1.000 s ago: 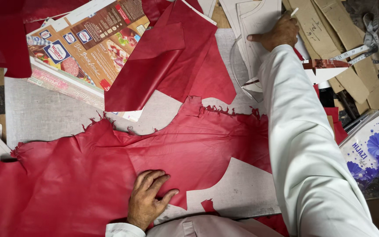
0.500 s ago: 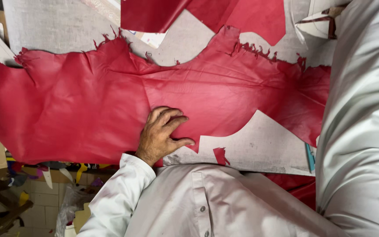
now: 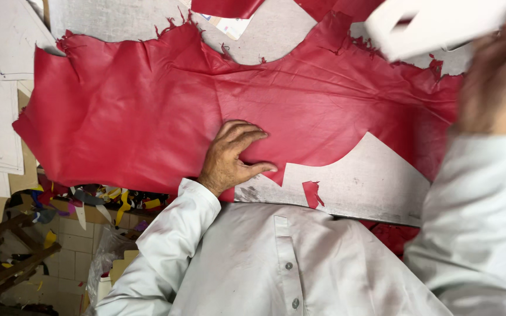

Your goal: The person lays out red leather on a work table, positions a paper pattern on the material, and uses a utility knife to cut the leather along the pattern edges. The person removes the cut piece and scrap, then repeats the process with another pattern on the same leather sheet.

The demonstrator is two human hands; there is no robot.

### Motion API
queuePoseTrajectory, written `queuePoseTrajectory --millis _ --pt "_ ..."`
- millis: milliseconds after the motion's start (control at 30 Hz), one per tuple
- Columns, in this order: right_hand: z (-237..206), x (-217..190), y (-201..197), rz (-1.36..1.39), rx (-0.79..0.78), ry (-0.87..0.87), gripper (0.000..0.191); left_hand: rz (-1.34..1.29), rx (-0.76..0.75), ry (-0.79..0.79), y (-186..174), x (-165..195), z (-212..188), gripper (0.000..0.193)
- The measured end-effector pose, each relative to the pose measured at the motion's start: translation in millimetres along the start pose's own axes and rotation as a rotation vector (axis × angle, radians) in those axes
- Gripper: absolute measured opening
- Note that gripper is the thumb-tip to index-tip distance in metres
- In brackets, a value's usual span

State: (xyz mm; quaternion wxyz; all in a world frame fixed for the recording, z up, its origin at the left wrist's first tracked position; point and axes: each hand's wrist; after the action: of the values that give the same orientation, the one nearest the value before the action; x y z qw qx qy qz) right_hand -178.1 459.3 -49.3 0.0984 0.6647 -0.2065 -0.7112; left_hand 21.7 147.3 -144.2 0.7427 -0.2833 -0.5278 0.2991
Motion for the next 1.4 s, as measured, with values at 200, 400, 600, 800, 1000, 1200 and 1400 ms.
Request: queuePoseTrajectory --millis 200,400,600,800,1000,1200,1400 --pt "-177.9 85.4 -15.1 0.23 0.105 0.554 0.016 -0.384 -0.181 -0.486 -10.8 26.0 -13.1 0.09" --pt "-216.2 90.2 -48.2 0.132 -0.144 0.565 0.018 -0.46 -0.239 -0.345 -32.6 18.9 -42.0 0.021" --pt "-191.4 39.1 -88.1 -0.447 -0.655 0.312 0.037 -0.491 -0.316 -0.216 -64.0 0.9 -98.0 0.025" --pt "-175.8 73.4 -18.0 -1.135 -0.95 -0.241 0.056 -0.512 -0.301 -0.221 -61.2 -6.2 -115.0 0.026" --pt "-179.8 87.9 22.0 -1.322 -0.957 -0.241 0.06 -0.539 -0.268 -0.304 -65.6 -6.8 -126.9 0.031" --pt "-183.0 93.9 18.4 -1.308 -0.945 -0.191 0.059 -0.589 -0.264 -0.318 -64.2 -15.6 -129.9 0.033" --pt "-186.1 98.9 22.4 -1.334 -0.917 -0.209 0.062 -0.575 -0.238 -0.314 -67.2 -27.3 -131.3 0.031"
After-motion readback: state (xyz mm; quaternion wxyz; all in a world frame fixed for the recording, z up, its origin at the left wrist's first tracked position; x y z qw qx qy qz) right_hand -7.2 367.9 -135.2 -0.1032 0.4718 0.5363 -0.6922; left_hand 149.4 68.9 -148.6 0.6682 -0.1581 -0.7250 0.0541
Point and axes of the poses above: each hand's wrist, its own z-axis towards the middle knuckle, its own y-axis out of the palm, x = y × z, and after that the axes turned 12 degrees about z, right-handed
